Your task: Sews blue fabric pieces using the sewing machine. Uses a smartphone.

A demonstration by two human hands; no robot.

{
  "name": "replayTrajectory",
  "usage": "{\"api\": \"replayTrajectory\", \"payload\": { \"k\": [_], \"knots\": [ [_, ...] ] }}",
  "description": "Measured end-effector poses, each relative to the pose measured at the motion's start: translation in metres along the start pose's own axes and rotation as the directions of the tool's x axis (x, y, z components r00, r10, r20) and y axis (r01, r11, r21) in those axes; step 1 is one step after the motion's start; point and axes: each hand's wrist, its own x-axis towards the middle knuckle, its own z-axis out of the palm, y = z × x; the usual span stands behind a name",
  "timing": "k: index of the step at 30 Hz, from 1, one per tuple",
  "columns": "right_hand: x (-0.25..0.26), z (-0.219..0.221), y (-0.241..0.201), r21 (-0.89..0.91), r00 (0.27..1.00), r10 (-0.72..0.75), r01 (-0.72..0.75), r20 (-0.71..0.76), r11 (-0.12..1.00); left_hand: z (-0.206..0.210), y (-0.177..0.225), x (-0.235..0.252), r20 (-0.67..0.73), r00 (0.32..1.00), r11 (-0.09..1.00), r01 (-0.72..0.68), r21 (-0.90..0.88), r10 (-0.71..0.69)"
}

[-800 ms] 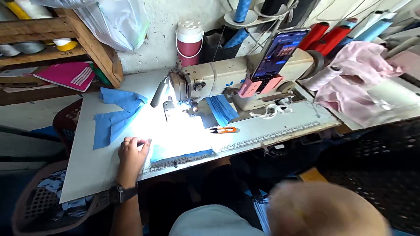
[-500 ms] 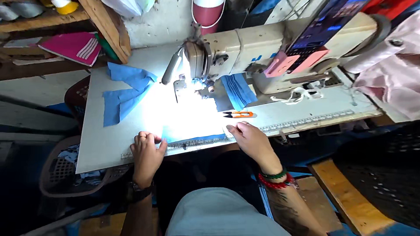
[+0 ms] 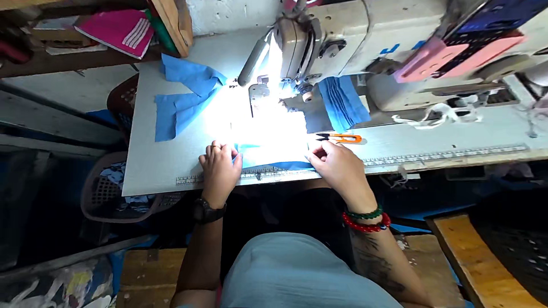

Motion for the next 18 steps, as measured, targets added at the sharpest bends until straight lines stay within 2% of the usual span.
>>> {"api": "replayTrajectory", "payload": {
  "k": [3,5,6,8,12,14,18],
  "knots": [
    [0.003,-0.001,0.005,0.278,0.999,-0.028,0.038,-0.039,0.960,-0.006,0.006,-0.003,-0.037,0.999,0.931,0.009,-0.364,-0.025],
    [0.004,0.001,0.008,0.459,0.997,-0.024,0.053,-0.067,0.887,-0.009,0.010,-0.008,-0.023,0.998,0.789,0.038,-0.613,-0.065],
    [0.005,0.002,0.009,0.520,0.997,-0.017,0.052,-0.072,0.853,-0.009,0.010,-0.010,-0.019,0.996,0.737,0.051,-0.674,-0.086],
    [0.005,0.004,0.009,0.558,0.996,-0.008,0.056,-0.088,0.828,-0.009,0.007,-0.011,-0.016,0.995,0.693,0.059,-0.719,-0.102],
    [0.004,0.008,0.009,0.547,0.996,-0.025,0.071,-0.091,0.834,-0.014,-0.001,-0.013,0.066,0.996,0.692,0.084,-0.717,-0.052],
    [0.003,0.009,0.011,0.532,0.997,-0.028,0.064,-0.075,0.844,-0.021,-0.003,-0.014,0.160,0.987,0.677,0.140,-0.722,-0.034],
    [0.001,0.006,0.011,0.493,0.999,-0.035,0.042,-0.023,0.869,-0.028,-0.008,-0.013,0.331,0.943,0.568,0.261,-0.781,0.021]
  ]
}}
